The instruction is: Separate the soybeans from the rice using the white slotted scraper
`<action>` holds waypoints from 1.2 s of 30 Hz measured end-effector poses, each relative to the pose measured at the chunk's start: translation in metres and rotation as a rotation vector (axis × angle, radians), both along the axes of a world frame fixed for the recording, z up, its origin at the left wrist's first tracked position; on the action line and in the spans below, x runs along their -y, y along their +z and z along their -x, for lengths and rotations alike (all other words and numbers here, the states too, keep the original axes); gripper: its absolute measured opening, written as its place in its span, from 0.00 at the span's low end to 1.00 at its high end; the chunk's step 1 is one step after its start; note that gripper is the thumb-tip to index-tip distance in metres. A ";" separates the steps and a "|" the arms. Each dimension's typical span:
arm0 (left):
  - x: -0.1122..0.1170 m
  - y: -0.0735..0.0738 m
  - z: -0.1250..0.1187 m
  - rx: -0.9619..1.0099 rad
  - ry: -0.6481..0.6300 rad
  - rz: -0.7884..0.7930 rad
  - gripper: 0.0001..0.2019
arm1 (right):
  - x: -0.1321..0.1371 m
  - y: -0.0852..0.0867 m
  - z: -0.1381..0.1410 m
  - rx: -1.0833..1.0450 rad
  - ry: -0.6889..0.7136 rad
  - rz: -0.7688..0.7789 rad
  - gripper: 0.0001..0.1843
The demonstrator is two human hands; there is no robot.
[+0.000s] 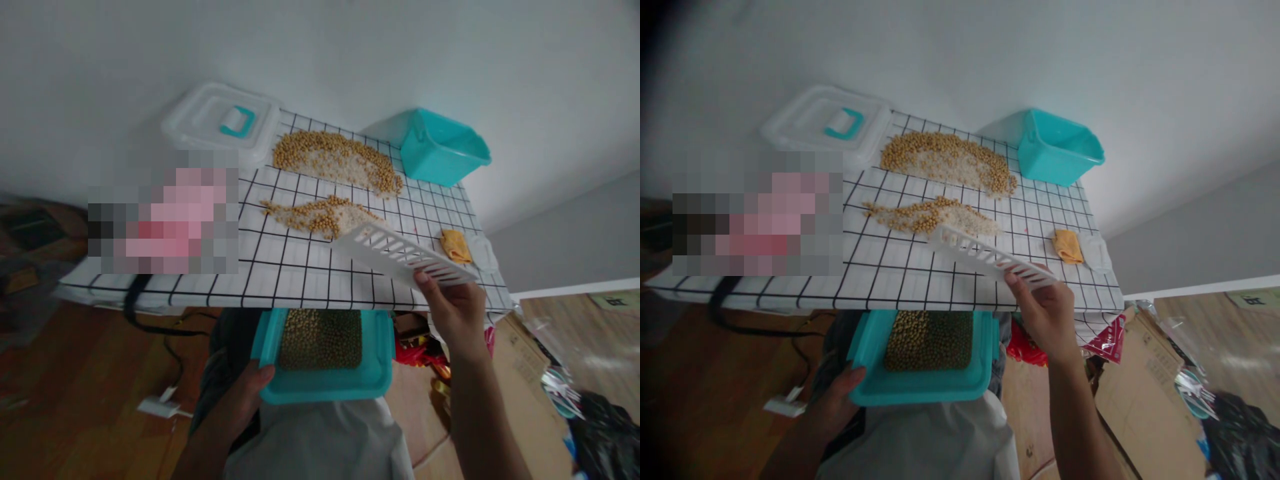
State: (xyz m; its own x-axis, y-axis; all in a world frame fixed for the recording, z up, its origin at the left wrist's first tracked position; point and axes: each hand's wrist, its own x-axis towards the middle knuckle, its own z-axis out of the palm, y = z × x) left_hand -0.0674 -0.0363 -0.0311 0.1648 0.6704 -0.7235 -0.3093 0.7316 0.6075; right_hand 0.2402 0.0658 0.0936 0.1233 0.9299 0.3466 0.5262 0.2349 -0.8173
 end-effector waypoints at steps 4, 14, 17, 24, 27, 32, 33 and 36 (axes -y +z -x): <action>0.002 -0.007 0.002 0.110 -0.003 0.000 0.10 | -0.027 -0.005 -0.003 -0.009 -0.083 -0.061 0.09; 0.001 -0.001 -0.004 0.142 0.061 0.032 0.12 | -0.039 -0.011 0.002 -0.030 0.047 0.029 0.10; 0.000 -0.004 0.000 0.082 -0.018 0.027 0.13 | -0.032 -0.006 0.004 -0.008 0.068 0.043 0.10; 0.004 -0.016 0.004 0.165 0.009 0.034 0.12 | -0.020 0.003 0.005 0.071 0.102 0.066 0.09; 0.002 -0.010 0.000 0.150 0.040 0.027 0.10 | -0.019 0.001 0.006 0.056 0.124 0.080 0.09; 0.001 -0.006 -0.002 0.149 0.082 0.030 0.08 | -0.017 -0.001 0.008 0.087 0.154 0.098 0.10; 0.002 -0.007 -0.001 0.143 0.083 0.037 0.09 | -0.017 -0.001 0.008 0.079 0.145 0.090 0.10; 0.003 -0.011 0.002 0.140 0.078 0.037 0.16 | -0.019 -0.001 0.009 0.026 0.089 0.042 0.10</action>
